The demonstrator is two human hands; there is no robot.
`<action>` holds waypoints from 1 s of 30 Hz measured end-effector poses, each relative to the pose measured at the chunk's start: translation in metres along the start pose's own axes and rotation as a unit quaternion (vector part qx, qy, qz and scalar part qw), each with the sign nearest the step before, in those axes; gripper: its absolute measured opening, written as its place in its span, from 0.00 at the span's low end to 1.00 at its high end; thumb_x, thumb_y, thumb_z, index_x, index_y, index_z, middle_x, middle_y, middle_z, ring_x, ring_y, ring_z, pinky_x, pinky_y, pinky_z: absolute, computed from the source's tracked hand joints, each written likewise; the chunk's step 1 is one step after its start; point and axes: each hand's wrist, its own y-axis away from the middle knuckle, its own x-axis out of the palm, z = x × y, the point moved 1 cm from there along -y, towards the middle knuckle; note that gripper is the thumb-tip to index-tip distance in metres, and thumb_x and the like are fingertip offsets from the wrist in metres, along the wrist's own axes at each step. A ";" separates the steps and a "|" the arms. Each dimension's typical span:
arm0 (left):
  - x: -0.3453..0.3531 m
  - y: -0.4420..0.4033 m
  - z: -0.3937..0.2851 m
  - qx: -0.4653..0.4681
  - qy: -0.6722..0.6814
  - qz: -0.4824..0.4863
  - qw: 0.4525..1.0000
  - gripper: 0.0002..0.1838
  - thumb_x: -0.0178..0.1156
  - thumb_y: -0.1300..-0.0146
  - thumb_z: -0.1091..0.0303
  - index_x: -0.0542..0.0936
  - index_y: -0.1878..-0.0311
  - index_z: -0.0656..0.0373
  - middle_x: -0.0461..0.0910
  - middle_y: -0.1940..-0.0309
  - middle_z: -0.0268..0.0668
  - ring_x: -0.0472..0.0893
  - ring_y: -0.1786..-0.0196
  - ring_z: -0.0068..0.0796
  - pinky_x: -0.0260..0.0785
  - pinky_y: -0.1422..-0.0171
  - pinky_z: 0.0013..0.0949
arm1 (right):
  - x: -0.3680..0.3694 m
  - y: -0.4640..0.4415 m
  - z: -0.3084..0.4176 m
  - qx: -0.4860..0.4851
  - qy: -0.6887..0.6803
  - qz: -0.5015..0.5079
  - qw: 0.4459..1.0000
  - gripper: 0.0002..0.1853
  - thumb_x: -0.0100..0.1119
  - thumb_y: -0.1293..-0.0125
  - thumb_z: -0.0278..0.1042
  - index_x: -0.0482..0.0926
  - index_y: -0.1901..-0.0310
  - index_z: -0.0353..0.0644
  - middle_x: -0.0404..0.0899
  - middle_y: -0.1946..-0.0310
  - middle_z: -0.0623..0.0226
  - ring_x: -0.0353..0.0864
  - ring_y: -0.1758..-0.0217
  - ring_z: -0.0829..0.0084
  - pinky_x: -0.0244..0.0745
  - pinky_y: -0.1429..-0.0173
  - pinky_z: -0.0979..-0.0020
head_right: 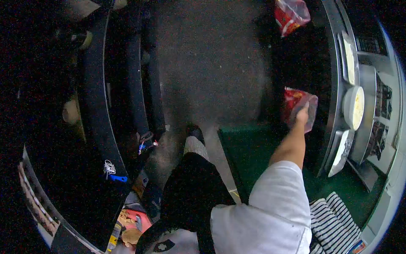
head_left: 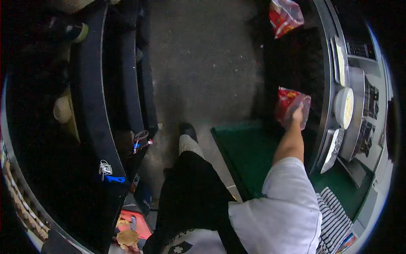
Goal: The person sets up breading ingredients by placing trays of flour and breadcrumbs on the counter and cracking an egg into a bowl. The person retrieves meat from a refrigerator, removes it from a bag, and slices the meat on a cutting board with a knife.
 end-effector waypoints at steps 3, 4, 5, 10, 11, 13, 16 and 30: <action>-0.026 -0.006 0.005 0.032 0.053 0.010 0.998 0.23 0.57 0.31 0.60 0.69 0.37 0.59 0.76 0.49 0.35 0.75 0.52 0.30 0.72 0.52 0.29 | -0.045 0.118 0.081 0.022 0.127 -0.154 0.980 0.34 0.40 0.31 0.61 0.72 0.39 0.38 0.72 0.39 0.49 0.72 0.38 0.45 0.68 0.38 0.46; -0.035 -0.007 0.011 0.044 0.076 0.017 0.996 0.23 0.57 0.31 0.59 0.69 0.37 0.59 0.76 0.49 0.36 0.75 0.51 0.30 0.72 0.51 0.30 | -0.049 0.143 0.091 0.038 0.159 -0.166 0.972 0.32 0.42 0.32 0.60 0.71 0.38 0.41 0.71 0.39 0.50 0.72 0.38 0.48 0.67 0.37 0.45; -0.045 -0.008 0.016 0.057 0.104 0.026 0.993 0.23 0.57 0.31 0.59 0.69 0.37 0.59 0.76 0.48 0.36 0.75 0.50 0.31 0.72 0.50 0.30 | -0.057 0.159 0.100 0.050 0.189 -0.179 0.964 0.31 0.44 0.33 0.59 0.71 0.37 0.44 0.71 0.38 0.50 0.72 0.37 0.50 0.66 0.36 0.45; -0.111 -0.023 0.060 0.103 0.250 0.163 0.949 0.27 0.57 0.31 0.57 0.66 0.33 0.57 0.71 0.37 0.35 0.71 0.38 0.33 0.64 0.35 0.40 | 0.003 0.160 0.058 -0.332 0.129 0.032 0.934 0.12 0.58 0.42 0.35 0.74 0.61 0.37 0.78 0.60 0.42 0.77 0.54 0.43 0.74 0.50 0.55; -0.100 -0.015 0.069 0.138 0.292 0.128 0.938 0.26 0.57 0.31 0.57 0.67 0.33 0.56 0.70 0.35 0.36 0.70 0.37 0.34 0.63 0.33 0.41 | 0.025 0.183 0.060 -0.401 0.149 0.111 0.897 0.12 0.59 0.44 0.37 0.74 0.65 0.36 0.80 0.67 0.45 0.80 0.60 0.45 0.75 0.53 0.54; -0.081 0.000 0.075 0.173 0.337 0.105 0.919 0.26 0.55 0.30 0.59 0.66 0.32 0.56 0.67 0.33 0.37 0.67 0.33 0.36 0.59 0.29 0.44 | 0.073 0.239 0.072 -0.397 0.311 0.366 0.782 0.17 0.59 0.40 0.41 0.79 0.55 0.38 0.83 0.63 0.52 0.82 0.59 0.54 0.77 0.55 0.56; -0.080 0.019 0.087 0.219 0.339 0.076 0.912 0.28 0.52 0.28 0.57 0.61 0.29 0.56 0.63 0.30 0.39 0.63 0.28 0.39 0.56 0.27 0.50 | 0.102 0.395 0.087 -0.354 0.384 0.609 0.597 0.17 0.58 0.35 0.42 0.80 0.51 0.38 0.83 0.54 0.61 0.82 0.57 0.68 0.77 0.57 0.63; -0.171 0.048 0.112 0.115 0.087 -0.048 0.988 0.15 0.52 0.28 0.64 0.74 0.43 0.59 0.79 0.52 0.30 0.77 0.49 0.23 0.70 0.46 0.30 | -0.034 0.920 -0.047 -0.847 0.011 0.521 0.106 0.13 0.61 0.43 0.29 0.77 0.54 0.43 0.76 0.55 0.60 0.75 0.48 0.57 0.71 0.45 0.57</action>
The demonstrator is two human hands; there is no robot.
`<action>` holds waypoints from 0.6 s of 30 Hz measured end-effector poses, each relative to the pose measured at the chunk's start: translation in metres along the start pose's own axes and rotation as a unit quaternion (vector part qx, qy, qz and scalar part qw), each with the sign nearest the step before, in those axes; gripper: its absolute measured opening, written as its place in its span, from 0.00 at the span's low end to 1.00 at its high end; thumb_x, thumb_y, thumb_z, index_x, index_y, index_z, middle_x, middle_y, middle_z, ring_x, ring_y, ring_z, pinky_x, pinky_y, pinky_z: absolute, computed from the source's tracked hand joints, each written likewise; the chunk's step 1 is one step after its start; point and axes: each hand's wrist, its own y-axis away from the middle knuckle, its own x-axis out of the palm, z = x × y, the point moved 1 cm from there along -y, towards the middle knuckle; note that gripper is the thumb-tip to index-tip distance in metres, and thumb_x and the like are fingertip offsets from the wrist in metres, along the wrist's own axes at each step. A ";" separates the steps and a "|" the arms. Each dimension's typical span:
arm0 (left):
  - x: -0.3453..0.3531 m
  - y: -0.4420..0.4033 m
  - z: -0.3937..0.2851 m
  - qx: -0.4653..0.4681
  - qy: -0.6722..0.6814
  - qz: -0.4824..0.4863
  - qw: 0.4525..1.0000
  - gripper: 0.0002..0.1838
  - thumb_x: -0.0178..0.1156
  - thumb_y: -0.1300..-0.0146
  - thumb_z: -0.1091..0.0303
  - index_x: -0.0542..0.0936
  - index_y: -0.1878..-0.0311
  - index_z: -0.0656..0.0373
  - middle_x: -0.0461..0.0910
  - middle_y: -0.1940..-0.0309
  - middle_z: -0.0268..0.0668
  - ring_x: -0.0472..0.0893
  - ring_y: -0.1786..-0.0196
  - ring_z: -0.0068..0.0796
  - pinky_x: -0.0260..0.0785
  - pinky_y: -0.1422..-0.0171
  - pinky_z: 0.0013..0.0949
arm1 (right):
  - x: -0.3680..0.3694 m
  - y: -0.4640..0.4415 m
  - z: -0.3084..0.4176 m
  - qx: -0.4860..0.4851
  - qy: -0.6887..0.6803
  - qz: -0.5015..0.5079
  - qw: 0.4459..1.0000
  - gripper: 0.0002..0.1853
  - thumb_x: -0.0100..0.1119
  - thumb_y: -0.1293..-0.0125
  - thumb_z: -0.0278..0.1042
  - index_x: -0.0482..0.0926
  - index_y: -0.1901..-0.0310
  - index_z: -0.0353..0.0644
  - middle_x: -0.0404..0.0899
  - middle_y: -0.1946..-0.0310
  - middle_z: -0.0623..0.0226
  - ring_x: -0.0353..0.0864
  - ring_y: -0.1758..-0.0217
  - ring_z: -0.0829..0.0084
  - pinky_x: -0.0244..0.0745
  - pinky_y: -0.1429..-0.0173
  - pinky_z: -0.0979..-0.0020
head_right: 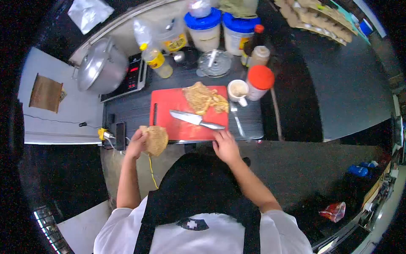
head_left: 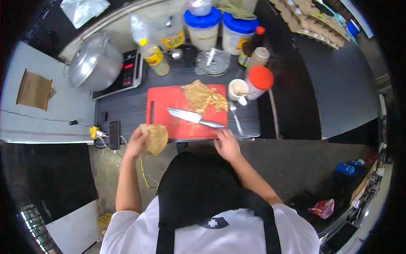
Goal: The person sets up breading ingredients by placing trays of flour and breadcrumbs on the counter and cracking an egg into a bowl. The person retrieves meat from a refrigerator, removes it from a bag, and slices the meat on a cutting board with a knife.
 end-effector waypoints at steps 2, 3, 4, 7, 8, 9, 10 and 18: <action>-0.019 -0.028 0.020 0.031 -0.008 0.066 0.997 0.14 0.52 0.29 0.68 0.74 0.43 0.58 0.78 0.53 0.29 0.76 0.49 0.21 0.69 0.44 0.29 | 0.041 -0.027 0.011 0.004 0.092 0.004 0.996 0.16 0.60 0.43 0.31 0.77 0.52 0.45 0.76 0.53 0.60 0.74 0.45 0.57 0.69 0.42 0.54; -0.022 -0.037 0.019 0.037 -0.041 0.103 0.993 0.13 0.52 0.29 0.68 0.73 0.43 0.59 0.78 0.53 0.29 0.76 0.50 0.21 0.69 0.44 0.29 | 0.054 -0.038 0.014 0.022 0.108 0.030 0.993 0.16 0.60 0.43 0.31 0.77 0.51 0.45 0.76 0.53 0.60 0.74 0.45 0.57 0.69 0.42 0.54; -0.022 -0.046 0.017 0.044 -0.073 0.141 0.986 0.13 0.52 0.29 0.68 0.73 0.44 0.59 0.78 0.54 0.30 0.76 0.50 0.20 0.69 0.44 0.29 | 0.063 -0.050 0.014 0.038 0.125 0.056 0.990 0.16 0.59 0.42 0.31 0.77 0.51 0.45 0.77 0.53 0.61 0.74 0.45 0.58 0.69 0.42 0.53; -0.018 -0.070 0.012 0.040 -0.076 0.217 0.972 0.13 0.52 0.28 0.67 0.73 0.45 0.59 0.78 0.55 0.30 0.76 0.51 0.20 0.69 0.45 0.29 | 0.078 -0.070 0.015 0.054 0.173 0.087 0.980 0.16 0.57 0.41 0.31 0.76 0.50 0.46 0.77 0.53 0.60 0.75 0.46 0.57 0.70 0.43 0.54; -0.014 -0.076 0.007 0.015 -0.073 0.232 0.970 0.13 0.52 0.28 0.67 0.74 0.45 0.59 0.79 0.55 0.30 0.76 0.52 0.20 0.69 0.46 0.29 | 0.081 -0.072 0.015 0.058 0.188 0.088 0.977 0.16 0.56 0.41 0.31 0.76 0.49 0.46 0.77 0.53 0.59 0.76 0.46 0.57 0.70 0.43 0.54; -0.008 -0.078 -0.006 -0.012 -0.071 0.249 0.966 0.12 0.52 0.28 0.67 0.74 0.45 0.59 0.79 0.55 0.30 0.77 0.53 0.20 0.70 0.46 0.29 | 0.084 -0.072 0.013 0.055 0.200 0.098 0.973 0.17 0.56 0.41 0.31 0.75 0.49 0.45 0.77 0.53 0.58 0.76 0.47 0.56 0.71 0.44 0.54; -0.004 -0.084 -0.014 -0.038 -0.068 0.266 0.961 0.12 0.52 0.28 0.66 0.74 0.46 0.59 0.79 0.55 0.30 0.77 0.53 0.20 0.70 0.47 0.29 | 0.086 -0.073 0.010 0.052 0.214 0.107 0.970 0.18 0.56 0.41 0.32 0.74 0.48 0.45 0.77 0.53 0.58 0.76 0.47 0.56 0.71 0.44 0.54; 0.026 -0.154 -0.019 0.098 -0.284 0.120 0.946 0.17 0.55 0.30 0.63 0.74 0.43 0.61 0.81 0.54 0.41 0.80 0.51 0.36 0.72 0.44 0.37 | 0.038 -0.015 0.026 0.256 0.127 0.157 0.945 0.17 0.57 0.37 0.39 0.73 0.50 0.40 0.79 0.59 0.46 0.79 0.55 0.44 0.73 0.51 0.48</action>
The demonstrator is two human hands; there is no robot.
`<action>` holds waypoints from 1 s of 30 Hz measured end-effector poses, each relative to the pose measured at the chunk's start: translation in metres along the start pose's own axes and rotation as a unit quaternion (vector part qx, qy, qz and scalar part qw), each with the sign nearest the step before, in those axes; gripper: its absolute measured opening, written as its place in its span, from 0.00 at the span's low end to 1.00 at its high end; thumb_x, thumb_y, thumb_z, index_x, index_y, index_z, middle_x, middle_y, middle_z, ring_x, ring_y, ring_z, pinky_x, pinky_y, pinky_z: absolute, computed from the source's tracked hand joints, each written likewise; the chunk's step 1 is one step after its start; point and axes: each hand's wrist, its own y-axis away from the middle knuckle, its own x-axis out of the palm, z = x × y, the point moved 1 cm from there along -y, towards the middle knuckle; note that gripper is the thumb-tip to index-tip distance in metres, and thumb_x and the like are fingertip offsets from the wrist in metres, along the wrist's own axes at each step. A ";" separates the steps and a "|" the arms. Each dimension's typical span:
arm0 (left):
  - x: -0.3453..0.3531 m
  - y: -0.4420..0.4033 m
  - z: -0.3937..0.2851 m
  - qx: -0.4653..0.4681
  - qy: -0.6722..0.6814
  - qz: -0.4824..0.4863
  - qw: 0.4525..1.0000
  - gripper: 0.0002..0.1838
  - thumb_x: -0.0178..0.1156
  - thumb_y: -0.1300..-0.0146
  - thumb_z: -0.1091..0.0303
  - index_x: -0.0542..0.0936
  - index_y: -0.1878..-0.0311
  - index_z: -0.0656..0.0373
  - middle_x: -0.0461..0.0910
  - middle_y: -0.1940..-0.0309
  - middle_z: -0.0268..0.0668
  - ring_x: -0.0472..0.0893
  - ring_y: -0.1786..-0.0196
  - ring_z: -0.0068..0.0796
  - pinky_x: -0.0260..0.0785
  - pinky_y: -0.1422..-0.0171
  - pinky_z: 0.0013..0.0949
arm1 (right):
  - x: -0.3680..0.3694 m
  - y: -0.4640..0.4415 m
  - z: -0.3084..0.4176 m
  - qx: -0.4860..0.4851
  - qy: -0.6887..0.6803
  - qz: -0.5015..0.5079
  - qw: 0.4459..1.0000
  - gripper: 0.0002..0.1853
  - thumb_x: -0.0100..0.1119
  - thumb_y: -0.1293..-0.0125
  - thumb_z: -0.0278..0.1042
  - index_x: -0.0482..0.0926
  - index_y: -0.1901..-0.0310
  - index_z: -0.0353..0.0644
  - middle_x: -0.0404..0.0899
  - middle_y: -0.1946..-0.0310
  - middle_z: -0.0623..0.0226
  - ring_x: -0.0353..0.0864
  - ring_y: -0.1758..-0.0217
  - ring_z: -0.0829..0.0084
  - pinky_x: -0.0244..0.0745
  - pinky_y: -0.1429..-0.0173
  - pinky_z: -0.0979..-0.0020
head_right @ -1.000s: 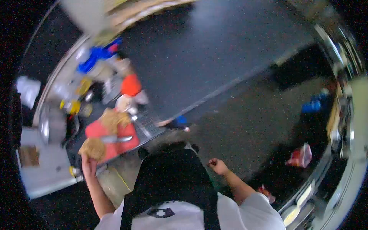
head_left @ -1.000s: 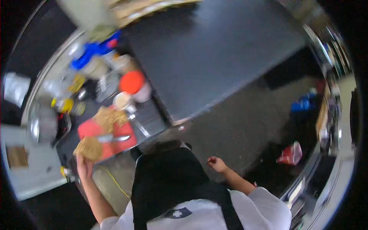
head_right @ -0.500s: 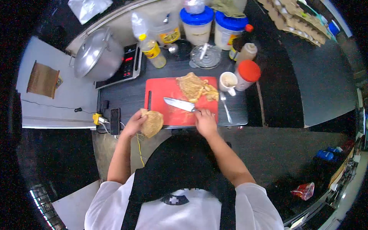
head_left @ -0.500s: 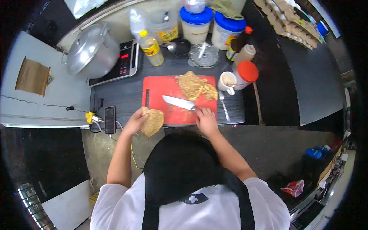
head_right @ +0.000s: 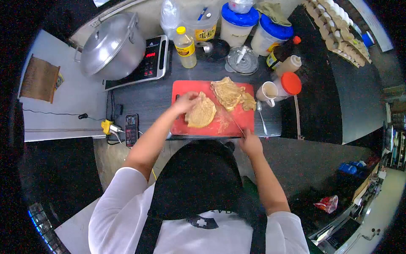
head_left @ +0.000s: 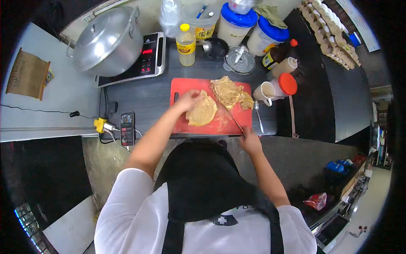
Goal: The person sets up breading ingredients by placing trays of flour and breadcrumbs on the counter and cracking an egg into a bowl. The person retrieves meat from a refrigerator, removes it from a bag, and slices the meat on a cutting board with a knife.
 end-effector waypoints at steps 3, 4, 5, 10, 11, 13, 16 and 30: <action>0.008 -0.012 0.030 0.072 -0.225 -0.188 0.953 0.20 0.60 0.38 0.64 0.76 0.44 0.61 0.80 0.51 0.48 0.78 0.46 0.49 0.70 0.40 0.43 | 0.010 0.026 -0.010 0.016 -0.027 -0.007 0.999 0.14 0.54 0.34 0.39 0.75 0.54 0.39 0.80 0.63 0.44 0.79 0.58 0.42 0.73 0.54 0.47; 0.013 -0.007 0.037 0.113 -0.217 -0.160 0.956 0.20 0.60 0.38 0.63 0.76 0.45 0.61 0.79 0.50 0.48 0.78 0.46 0.49 0.70 0.41 0.44 | 0.012 0.032 -0.002 0.023 -0.041 -0.014 0.999 0.13 0.54 0.34 0.39 0.75 0.55 0.39 0.80 0.63 0.43 0.79 0.59 0.42 0.73 0.54 0.46; 0.019 0.000 0.043 0.154 -0.209 -0.132 0.957 0.20 0.60 0.39 0.62 0.77 0.45 0.61 0.79 0.49 0.47 0.78 0.47 0.49 0.70 0.41 0.46 | 0.014 0.034 0.005 0.019 -0.049 -0.013 0.999 0.13 0.52 0.33 0.39 0.74 0.54 0.39 0.80 0.63 0.42 0.79 0.58 0.42 0.73 0.54 0.46; 0.071 0.041 0.044 0.183 -0.241 -0.047 0.952 0.30 0.64 0.43 0.60 0.72 0.39 0.65 0.66 0.33 0.45 0.66 0.32 0.46 0.61 0.29 0.41 | 0.034 0.013 0.040 -0.015 -0.055 0.019 0.998 0.16 0.45 0.30 0.38 0.67 0.45 0.41 0.79 0.63 0.40 0.80 0.62 0.40 0.74 0.56 0.45; 0.075 0.040 0.043 0.181 -0.251 -0.066 0.949 0.29 0.64 0.43 0.60 0.73 0.40 0.65 0.67 0.35 0.45 0.66 0.32 0.46 0.61 0.29 0.41 | 0.036 0.006 0.046 -0.019 -0.043 0.036 0.998 0.15 0.44 0.30 0.37 0.67 0.45 0.40 0.79 0.63 0.40 0.80 0.63 0.40 0.75 0.57 0.45; 0.081 0.040 0.041 0.179 -0.272 -0.101 0.940 0.27 0.64 0.43 0.60 0.74 0.43 0.66 0.70 0.37 0.44 0.68 0.34 0.47 0.63 0.31 0.42 | 0.036 -0.004 0.058 -0.026 -0.019 0.069 0.997 0.15 0.42 0.29 0.36 0.68 0.46 0.40 0.79 0.64 0.40 0.80 0.64 0.41 0.75 0.58 0.45; 0.081 0.033 0.036 0.174 -0.263 -0.099 0.944 0.22 0.64 0.44 0.61 0.78 0.49 0.64 0.74 0.44 0.43 0.72 0.39 0.46 0.67 0.35 0.42 | 0.042 -0.010 0.063 -0.041 0.005 0.066 0.997 0.14 0.40 0.31 0.33 0.67 0.47 0.39 0.79 0.65 0.41 0.81 0.64 0.42 0.76 0.60 0.45; 0.091 0.028 0.041 0.196 -0.226 -0.178 0.937 0.12 0.65 0.46 0.64 0.82 0.60 0.59 0.79 0.56 0.38 0.77 0.51 0.44 0.74 0.48 0.41 | 0.044 -0.029 0.066 0.012 -0.018 0.155 0.988 0.15 0.36 0.30 0.32 0.68 0.50 0.31 0.80 0.65 0.38 0.81 0.59 0.41 0.73 0.52 0.44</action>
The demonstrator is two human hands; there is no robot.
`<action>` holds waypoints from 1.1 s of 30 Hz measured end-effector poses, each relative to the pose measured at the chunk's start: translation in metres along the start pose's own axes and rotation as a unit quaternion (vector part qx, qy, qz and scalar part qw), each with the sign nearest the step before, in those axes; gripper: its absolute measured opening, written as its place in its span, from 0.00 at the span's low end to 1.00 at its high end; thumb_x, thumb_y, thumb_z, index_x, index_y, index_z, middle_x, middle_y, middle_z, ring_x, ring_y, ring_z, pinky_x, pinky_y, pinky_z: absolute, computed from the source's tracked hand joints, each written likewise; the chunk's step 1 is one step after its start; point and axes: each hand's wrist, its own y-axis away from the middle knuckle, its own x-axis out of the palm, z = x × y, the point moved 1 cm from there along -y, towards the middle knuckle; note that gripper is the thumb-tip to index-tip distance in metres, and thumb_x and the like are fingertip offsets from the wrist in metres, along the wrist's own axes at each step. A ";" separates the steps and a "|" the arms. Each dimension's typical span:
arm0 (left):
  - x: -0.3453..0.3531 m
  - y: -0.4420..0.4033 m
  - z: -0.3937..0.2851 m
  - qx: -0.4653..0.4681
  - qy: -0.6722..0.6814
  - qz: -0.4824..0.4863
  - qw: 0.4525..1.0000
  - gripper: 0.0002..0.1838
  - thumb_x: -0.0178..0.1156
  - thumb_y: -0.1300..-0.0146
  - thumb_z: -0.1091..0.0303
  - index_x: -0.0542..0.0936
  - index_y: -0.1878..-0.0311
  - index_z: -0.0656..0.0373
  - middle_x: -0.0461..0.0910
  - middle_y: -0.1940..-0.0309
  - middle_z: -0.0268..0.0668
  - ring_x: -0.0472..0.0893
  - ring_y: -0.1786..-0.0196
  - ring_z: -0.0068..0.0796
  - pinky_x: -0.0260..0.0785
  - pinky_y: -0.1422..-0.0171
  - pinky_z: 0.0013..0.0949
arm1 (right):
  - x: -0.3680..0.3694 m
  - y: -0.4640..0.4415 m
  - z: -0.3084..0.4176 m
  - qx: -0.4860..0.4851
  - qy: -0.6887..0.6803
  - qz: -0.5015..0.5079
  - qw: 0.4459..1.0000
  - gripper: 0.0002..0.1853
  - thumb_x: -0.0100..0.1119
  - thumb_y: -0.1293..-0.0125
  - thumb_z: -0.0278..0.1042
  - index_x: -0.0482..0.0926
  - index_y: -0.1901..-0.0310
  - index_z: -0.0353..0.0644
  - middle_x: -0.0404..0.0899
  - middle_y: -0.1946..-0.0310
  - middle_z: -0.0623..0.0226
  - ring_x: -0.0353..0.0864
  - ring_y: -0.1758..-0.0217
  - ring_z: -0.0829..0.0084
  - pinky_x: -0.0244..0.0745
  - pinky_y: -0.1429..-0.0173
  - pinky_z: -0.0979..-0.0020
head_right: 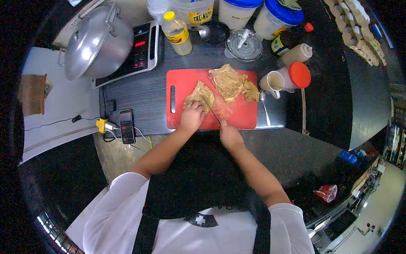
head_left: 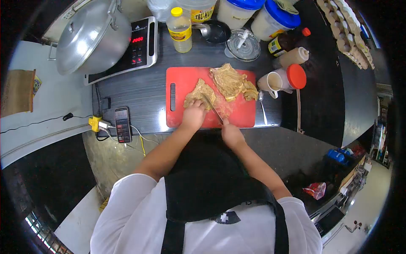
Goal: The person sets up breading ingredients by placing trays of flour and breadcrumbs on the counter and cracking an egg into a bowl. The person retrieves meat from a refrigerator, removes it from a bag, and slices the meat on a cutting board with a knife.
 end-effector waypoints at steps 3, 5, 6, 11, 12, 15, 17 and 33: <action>-0.002 -0.002 0.000 -0.011 0.007 0.017 1.000 0.12 0.66 0.47 0.65 0.82 0.60 0.58 0.79 0.56 0.38 0.77 0.51 0.43 0.74 0.49 0.41 | 0.001 0.004 -0.003 0.011 -0.010 0.001 1.000 0.16 0.35 0.30 0.33 0.69 0.49 0.31 0.79 0.64 0.37 0.80 0.58 0.40 0.72 0.51 0.44; -0.003 -0.002 -0.001 -0.016 0.004 0.027 0.999 0.12 0.66 0.47 0.65 0.82 0.60 0.58 0.79 0.56 0.37 0.77 0.51 0.43 0.75 0.50 0.41 | -0.013 0.005 0.011 0.006 -0.020 0.007 1.000 0.17 0.35 0.29 0.33 0.69 0.49 0.31 0.79 0.63 0.36 0.80 0.57 0.40 0.72 0.51 0.44; -0.003 -0.001 -0.001 -0.012 0.000 0.023 1.000 0.12 0.66 0.47 0.66 0.82 0.60 0.58 0.79 0.56 0.37 0.77 0.51 0.43 0.75 0.51 0.40 | -0.009 -0.001 0.013 0.003 -0.017 0.012 1.000 0.17 0.34 0.30 0.33 0.69 0.49 0.31 0.79 0.63 0.36 0.80 0.57 0.40 0.72 0.51 0.44; -0.003 0.000 0.001 -0.002 -0.001 0.013 1.000 0.11 0.66 0.48 0.66 0.82 0.61 0.58 0.78 0.56 0.37 0.77 0.52 0.43 0.75 0.51 0.41 | 0.000 -0.008 0.007 0.012 -0.030 0.014 0.999 0.17 0.34 0.31 0.32 0.67 0.48 0.32 0.79 0.64 0.35 0.80 0.58 0.39 0.72 0.51 0.44; -0.003 0.000 0.001 0.003 -0.001 0.009 1.000 0.11 0.66 0.48 0.66 0.82 0.61 0.57 0.78 0.56 0.37 0.77 0.52 0.43 0.75 0.51 0.41 | 0.002 -0.003 0.004 0.015 -0.025 0.018 0.999 0.17 0.34 0.31 0.32 0.67 0.48 0.32 0.79 0.64 0.35 0.80 0.58 0.39 0.72 0.51 0.44; -0.003 -0.001 0.003 0.008 0.000 0.014 1.000 0.10 0.65 0.47 0.66 0.82 0.62 0.57 0.78 0.57 0.37 0.77 0.53 0.42 0.75 0.52 0.40 | 0.002 0.001 0.001 0.016 -0.018 0.016 1.000 0.16 0.35 0.30 0.32 0.67 0.49 0.32 0.79 0.64 0.35 0.80 0.58 0.39 0.72 0.51 0.43; -0.004 0.000 0.000 0.002 -0.005 0.027 1.000 0.10 0.65 0.47 0.66 0.82 0.63 0.57 0.77 0.58 0.37 0.77 0.53 0.42 0.75 0.53 0.40 | 0.003 -0.003 0.006 0.007 -0.028 0.005 1.000 0.15 0.35 0.30 0.32 0.67 0.50 0.32 0.78 0.64 0.34 0.80 0.58 0.38 0.71 0.51 0.43; -0.006 -0.005 0.000 0.012 -0.007 0.021 1.000 0.08 0.66 0.50 0.67 0.82 0.66 0.57 0.76 0.58 0.36 0.76 0.53 0.43 0.75 0.55 0.41 | 0.016 -0.007 0.000 0.032 -0.070 0.011 0.997 0.18 0.33 0.28 0.35 0.68 0.47 0.33 0.78 0.63 0.34 0.79 0.56 0.38 0.71 0.50 0.43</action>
